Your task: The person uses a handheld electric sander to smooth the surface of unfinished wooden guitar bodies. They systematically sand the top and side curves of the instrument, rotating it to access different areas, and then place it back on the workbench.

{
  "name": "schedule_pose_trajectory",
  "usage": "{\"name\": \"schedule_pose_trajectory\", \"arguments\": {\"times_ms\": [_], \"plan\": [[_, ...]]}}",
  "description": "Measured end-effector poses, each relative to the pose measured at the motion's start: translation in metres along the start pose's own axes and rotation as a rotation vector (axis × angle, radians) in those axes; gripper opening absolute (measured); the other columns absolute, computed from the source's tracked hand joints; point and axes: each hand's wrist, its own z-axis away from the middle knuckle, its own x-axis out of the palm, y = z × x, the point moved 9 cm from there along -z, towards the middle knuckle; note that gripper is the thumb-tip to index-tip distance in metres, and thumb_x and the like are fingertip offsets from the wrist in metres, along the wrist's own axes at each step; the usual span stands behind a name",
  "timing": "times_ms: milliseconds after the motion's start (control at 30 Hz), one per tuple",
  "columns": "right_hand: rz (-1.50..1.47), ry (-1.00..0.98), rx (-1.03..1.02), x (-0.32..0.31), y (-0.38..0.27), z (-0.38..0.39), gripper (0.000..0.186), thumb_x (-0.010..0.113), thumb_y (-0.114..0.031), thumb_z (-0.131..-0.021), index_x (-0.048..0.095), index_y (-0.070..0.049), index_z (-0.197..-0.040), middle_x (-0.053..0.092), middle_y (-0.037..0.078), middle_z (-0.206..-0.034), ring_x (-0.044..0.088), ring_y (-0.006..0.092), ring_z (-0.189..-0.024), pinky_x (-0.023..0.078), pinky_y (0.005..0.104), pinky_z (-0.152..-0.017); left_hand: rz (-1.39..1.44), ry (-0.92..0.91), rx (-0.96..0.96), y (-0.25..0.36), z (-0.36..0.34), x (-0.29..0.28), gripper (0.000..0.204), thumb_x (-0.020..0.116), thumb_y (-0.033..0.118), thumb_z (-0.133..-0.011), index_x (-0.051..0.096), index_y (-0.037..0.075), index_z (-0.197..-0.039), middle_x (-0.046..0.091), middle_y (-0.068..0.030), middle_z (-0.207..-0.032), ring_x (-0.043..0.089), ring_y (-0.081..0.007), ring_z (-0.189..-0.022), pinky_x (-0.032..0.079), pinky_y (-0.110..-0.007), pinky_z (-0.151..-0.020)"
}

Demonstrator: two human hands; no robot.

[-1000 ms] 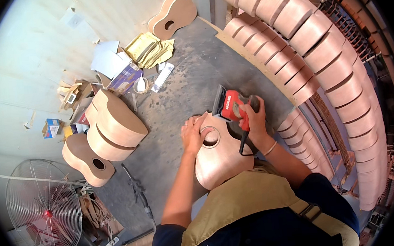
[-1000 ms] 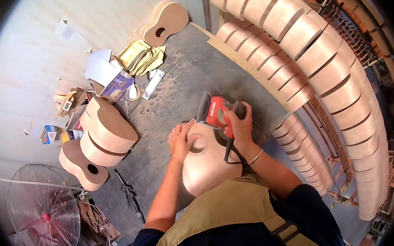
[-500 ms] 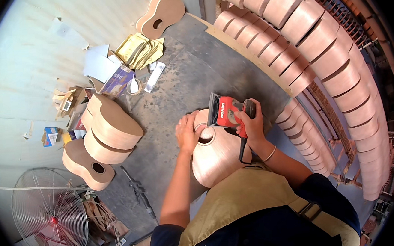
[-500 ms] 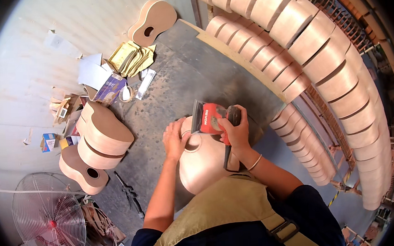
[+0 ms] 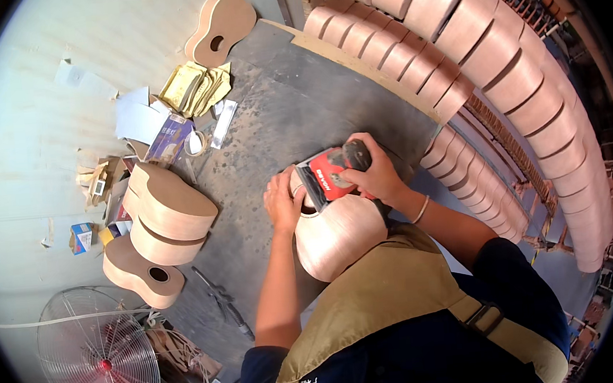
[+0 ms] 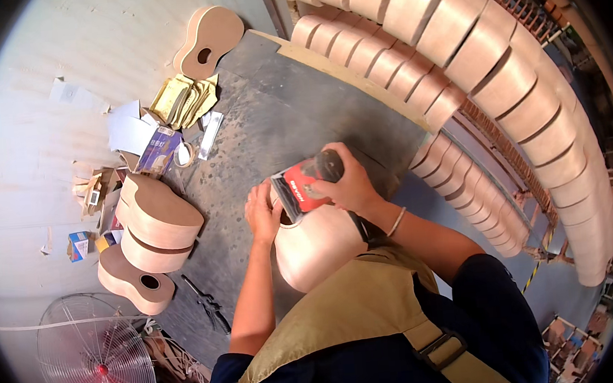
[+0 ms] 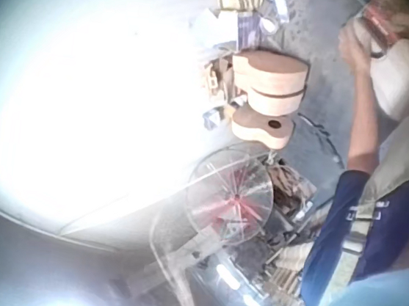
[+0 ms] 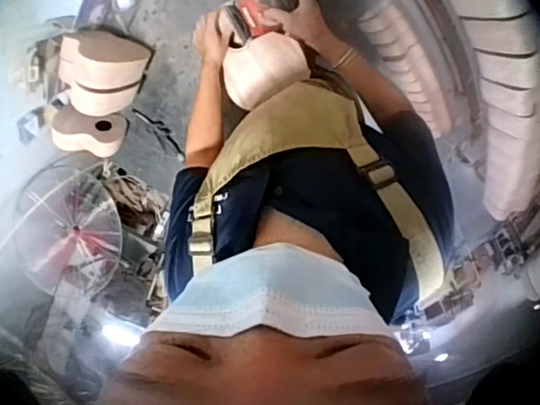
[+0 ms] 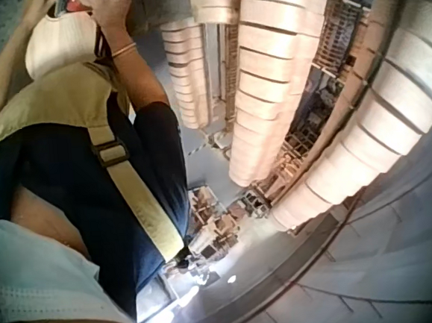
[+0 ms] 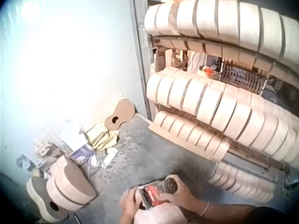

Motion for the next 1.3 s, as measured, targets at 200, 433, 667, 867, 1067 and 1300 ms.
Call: {"name": "schedule_pose_trajectory", "arguments": {"times_ms": [200,433,667,867,1067,1300], "plan": [[0.048,0.061,-0.023,-0.017,0.002,0.02,0.062,0.089,-0.013,-0.081,0.058,-0.016,-0.134,0.069,0.004,-0.106,0.067,0.0135,-0.071,0.057,0.0321,-0.049,0.014,-0.003,-0.016,0.001,0.001,-0.001,0.066,0.092,0.032,-0.086,0.07,0.021,-0.147,0.072,-0.0074,-0.13,0.066,-0.0346,-0.125,0.05,-0.05,-0.106],[-0.091,0.323,-0.005,-0.068,0.029,0.094,0.061,0.088,-0.01,-0.084,0.056,-0.016,-0.136,0.065,0.003,-0.092,0.056,0.0096,-0.05,0.049,0.0286,-0.043,-0.006,0.053,0.055,0.006,0.0,-0.001,0.065,0.09,0.045,-0.09,0.07,0.02,-0.147,0.073,-0.01,-0.122,0.067,-0.0361,-0.117,0.05,-0.052,-0.104],[-0.203,0.587,-0.094,-0.071,0.052,0.163,0.062,0.086,-0.01,-0.087,0.054,-0.014,-0.14,0.064,0.003,-0.094,0.055,0.0092,-0.052,0.048,0.0276,-0.044,-0.036,0.19,0.057,-0.006,0.012,-0.012,0.064,0.088,0.05,-0.092,0.069,0.017,-0.144,0.073,-0.016,-0.125,0.067,-0.0429,-0.121,0.051,-0.057,-0.102],[-0.287,0.704,-0.097,-0.061,0.071,0.207,0.058,0.084,-0.008,-0.089,0.053,-0.013,-0.138,0.062,0.005,-0.094,0.056,0.0093,-0.055,0.049,0.0269,-0.045,-0.171,0.158,-0.247,-0.03,0.078,-0.037,0.07,0.081,0.057,-0.098,0.058,0.012,-0.147,0.067,-0.025,-0.135,0.063,-0.0484,-0.127,0.047,-0.062,-0.107],[-0.231,0.642,-0.105,-0.045,0.075,0.225,0.058,0.085,-0.009,-0.088,0.054,-0.013,-0.137,0.064,0.005,-0.096,0.058,0.0098,-0.057,0.052,0.0277,-0.046,-0.167,0.182,-0.347,-0.039,0.108,-0.046,0.069,0.073,0.059,-0.104,0.055,0.011,-0.149,0.061,-0.0233,-0.14,0.059,-0.0465,-0.133,0.043,-0.065,-0.109],[-0.174,0.686,-0.145,-0.064,0.049,0.15,0.061,0.089,-0.013,-0.086,0.056,-0.016,-0.137,0.067,0.003,-0.099,0.062,0.012,-0.06,0.052,0.0294,-0.048,-0.234,0.169,-0.353,-0.034,0.105,-0.043,0.069,0.073,0.053,-0.105,0.053,0.007,-0.153,0.06,-0.0222,-0.138,0.059,-0.0449,-0.133,0.042,-0.062,-0.109]]}}
